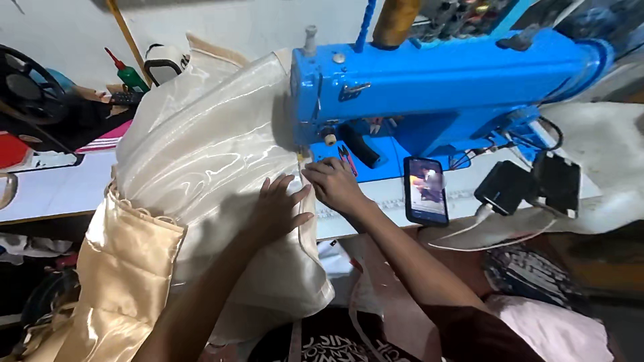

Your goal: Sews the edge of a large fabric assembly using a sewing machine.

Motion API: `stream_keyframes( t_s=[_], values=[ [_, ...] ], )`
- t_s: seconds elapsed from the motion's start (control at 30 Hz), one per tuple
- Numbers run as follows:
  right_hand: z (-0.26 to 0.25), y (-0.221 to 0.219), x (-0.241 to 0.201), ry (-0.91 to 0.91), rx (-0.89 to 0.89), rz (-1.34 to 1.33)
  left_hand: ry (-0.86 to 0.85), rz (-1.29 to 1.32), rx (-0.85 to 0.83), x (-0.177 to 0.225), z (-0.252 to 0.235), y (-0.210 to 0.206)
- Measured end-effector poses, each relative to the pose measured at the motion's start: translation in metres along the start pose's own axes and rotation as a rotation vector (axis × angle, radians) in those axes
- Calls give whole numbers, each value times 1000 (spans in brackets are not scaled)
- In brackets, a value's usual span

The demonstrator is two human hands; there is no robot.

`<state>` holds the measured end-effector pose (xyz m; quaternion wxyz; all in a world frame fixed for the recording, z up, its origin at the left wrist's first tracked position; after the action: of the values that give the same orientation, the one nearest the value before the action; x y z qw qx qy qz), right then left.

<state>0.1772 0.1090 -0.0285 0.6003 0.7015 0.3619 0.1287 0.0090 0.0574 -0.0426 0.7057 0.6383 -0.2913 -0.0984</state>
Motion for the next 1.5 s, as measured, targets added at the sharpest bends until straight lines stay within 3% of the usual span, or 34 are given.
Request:
stream_keyframes(
  t_s=[0.3, 0.53, 0.7, 0.83, 1.0, 1.27, 1.5],
  values=[
    [-4, -13, -3, -68, 15, 31, -88, 1, -16, -21, -8, 3],
    [-6, -15, -1, -102, 33, 6, -85, 21, 37, -18, -10, 3],
    [-7, -15, -2, -122, 45, 6, -175, 39, 74, -12, -14, 2],
    [-7, -16, -1, -120, 29, 8, -175, 71, 93, -14, -17, 2],
    [-3, -14, -3, -54, 130, 5, -194, 97, 155, -16, -18, 1],
    [-7, -16, -3, -99, 31, 59, -184, 82, 156, -17, -23, 6],
    [-5, -14, -4, -100, 91, 77, -179, 83, 147, -19, -27, 6]
  ],
)
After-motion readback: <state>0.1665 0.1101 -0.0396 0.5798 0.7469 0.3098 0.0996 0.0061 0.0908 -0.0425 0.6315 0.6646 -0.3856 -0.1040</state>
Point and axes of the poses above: each hand's wrist, its own z-axis away from the middle knuckle, its own y-axis out of the back of the hand, x = y × z, the point moved 4 cm from there along -z, towards the middle knuckle, and after that the axes turned 8 degrees about -x, right-handed, at the moved point
